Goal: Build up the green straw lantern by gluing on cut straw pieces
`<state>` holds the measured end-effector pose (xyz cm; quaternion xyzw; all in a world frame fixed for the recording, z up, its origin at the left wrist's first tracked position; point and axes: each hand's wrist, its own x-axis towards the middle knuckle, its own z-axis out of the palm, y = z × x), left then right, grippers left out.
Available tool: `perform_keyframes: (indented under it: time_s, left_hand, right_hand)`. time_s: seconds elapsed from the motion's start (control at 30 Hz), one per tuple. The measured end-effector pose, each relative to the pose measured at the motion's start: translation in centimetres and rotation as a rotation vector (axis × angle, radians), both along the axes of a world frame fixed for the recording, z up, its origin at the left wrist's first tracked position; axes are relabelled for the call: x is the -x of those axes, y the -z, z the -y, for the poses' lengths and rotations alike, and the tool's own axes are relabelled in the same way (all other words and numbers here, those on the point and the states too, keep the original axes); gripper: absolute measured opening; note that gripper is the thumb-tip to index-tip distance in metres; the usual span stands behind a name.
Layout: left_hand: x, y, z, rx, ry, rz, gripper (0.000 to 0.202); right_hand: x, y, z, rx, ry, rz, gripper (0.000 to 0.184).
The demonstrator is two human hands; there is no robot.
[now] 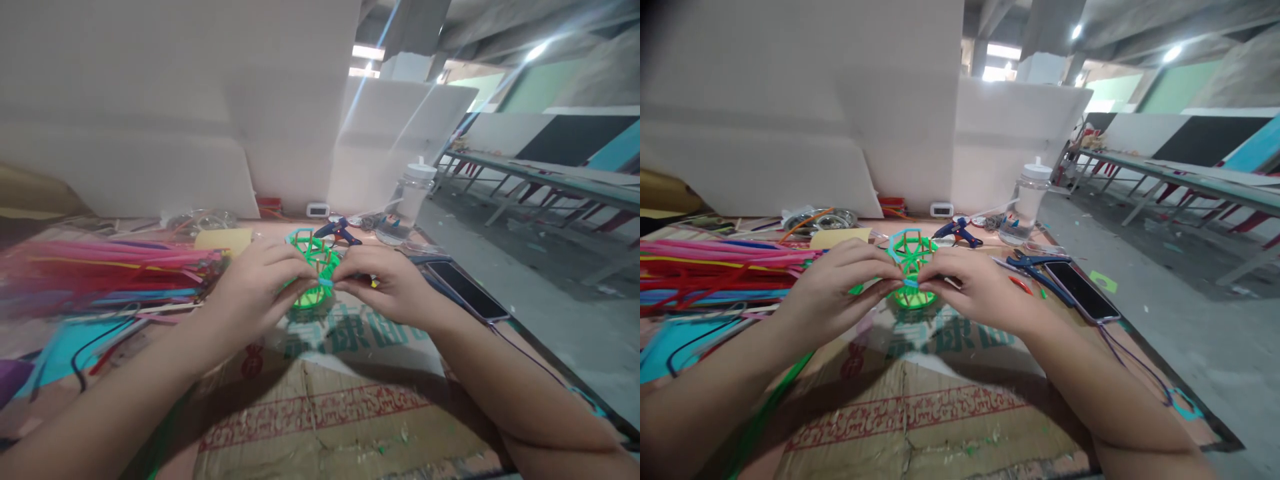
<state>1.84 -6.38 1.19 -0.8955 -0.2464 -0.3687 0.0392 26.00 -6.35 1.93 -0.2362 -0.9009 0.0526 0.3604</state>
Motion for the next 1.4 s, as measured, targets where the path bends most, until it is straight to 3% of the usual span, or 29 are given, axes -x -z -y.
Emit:
perform_keyframes:
  time_s: [0.1,0.37,0.67,1.0,1.17,1.4]
  left_hand:
    - [0.0,-0.1,0.0,0.044,0.026,-0.001,0.013]
    - [-0.6,-0.3,1.0,-0.076,-0.067,-0.066,0.016]
    - [0.0,-0.9,0.4,-0.228,-0.064,-0.175,0.023]
    - [0.6,-0.9,-0.4,-0.186,-0.090,-0.162,0.020]
    - [2.0,-0.9,-1.7,-0.082,-0.221,-0.121,0.020]
    - [2.1,0.3,-3.3,-0.068,-0.276,-0.092,0.022]
  right_hand:
    - [0.1,-0.2,0.1,0.038,-0.008,-0.027,0.008]
    - [1.2,0.9,0.9,-0.193,0.124,-0.015,0.012]
    - [0.0,0.0,0.0,-0.437,0.180,0.214,0.021]
    - [0.6,0.4,0.0,-0.094,0.175,-0.025,0.009]
    - [0.6,1.3,-1.5,0.002,0.295,-0.115,0.009]
    - [1.5,2.7,-2.8,0.091,0.300,-0.210,0.008]
